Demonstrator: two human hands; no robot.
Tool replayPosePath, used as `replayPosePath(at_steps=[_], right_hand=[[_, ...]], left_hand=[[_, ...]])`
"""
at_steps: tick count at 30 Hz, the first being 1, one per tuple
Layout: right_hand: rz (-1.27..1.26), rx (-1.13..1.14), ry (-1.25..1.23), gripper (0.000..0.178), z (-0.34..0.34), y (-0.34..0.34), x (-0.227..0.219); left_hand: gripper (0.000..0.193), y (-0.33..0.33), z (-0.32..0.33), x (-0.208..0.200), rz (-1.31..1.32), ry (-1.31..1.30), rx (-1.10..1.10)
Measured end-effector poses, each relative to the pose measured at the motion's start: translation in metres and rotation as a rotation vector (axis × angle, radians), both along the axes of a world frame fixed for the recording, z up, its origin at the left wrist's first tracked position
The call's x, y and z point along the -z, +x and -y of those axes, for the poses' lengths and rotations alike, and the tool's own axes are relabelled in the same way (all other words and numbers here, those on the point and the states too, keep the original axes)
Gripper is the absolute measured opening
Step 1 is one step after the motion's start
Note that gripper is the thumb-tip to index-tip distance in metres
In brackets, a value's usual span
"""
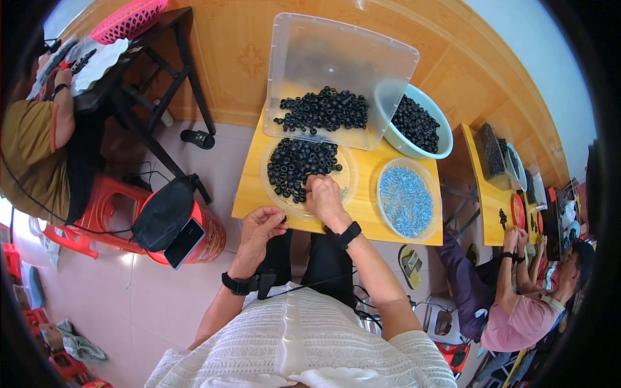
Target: Sorting small black plastic or rubber components and placing them into containers or onto a small tray.
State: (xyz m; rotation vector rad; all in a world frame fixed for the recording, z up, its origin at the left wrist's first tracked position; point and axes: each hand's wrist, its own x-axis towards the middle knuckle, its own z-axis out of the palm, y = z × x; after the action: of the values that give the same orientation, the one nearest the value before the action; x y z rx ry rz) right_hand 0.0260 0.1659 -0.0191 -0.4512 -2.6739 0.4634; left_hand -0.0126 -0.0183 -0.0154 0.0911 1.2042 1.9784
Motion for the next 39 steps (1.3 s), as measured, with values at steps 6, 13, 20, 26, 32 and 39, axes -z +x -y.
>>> replayPosePath(at_steps=[6,13,20,26,32,39], right_hand=[[-0.034,0.000,-0.471,0.004,0.004,0.015,-0.015],[-0.076,-0.220,-1.323,0.006,0.047,0.033,-0.048],[-0.178,-0.169,-0.948,0.006,0.059,0.038,-0.045],[-0.331,-0.168,-0.891,0.006,0.070,0.040,-0.038],[-0.367,-0.060,-1.530,0.002,0.075,0.045,-0.037],[-0.362,-0.076,-0.780,0.003,0.070,0.047,-0.043]], left_hand=[[0.014,0.001,0.002,-0.002,-0.022,0.058,-0.003],[0.018,0.001,-0.001,-0.004,-0.082,0.082,0.036],[0.018,0.002,0.000,-0.005,-0.114,0.113,0.007],[0.018,0.003,-0.001,-0.002,-0.116,0.147,0.022],[0.018,0.003,0.003,-0.005,-0.172,0.149,0.065],[0.018,0.001,0.003,-0.004,-0.192,0.145,0.060]])
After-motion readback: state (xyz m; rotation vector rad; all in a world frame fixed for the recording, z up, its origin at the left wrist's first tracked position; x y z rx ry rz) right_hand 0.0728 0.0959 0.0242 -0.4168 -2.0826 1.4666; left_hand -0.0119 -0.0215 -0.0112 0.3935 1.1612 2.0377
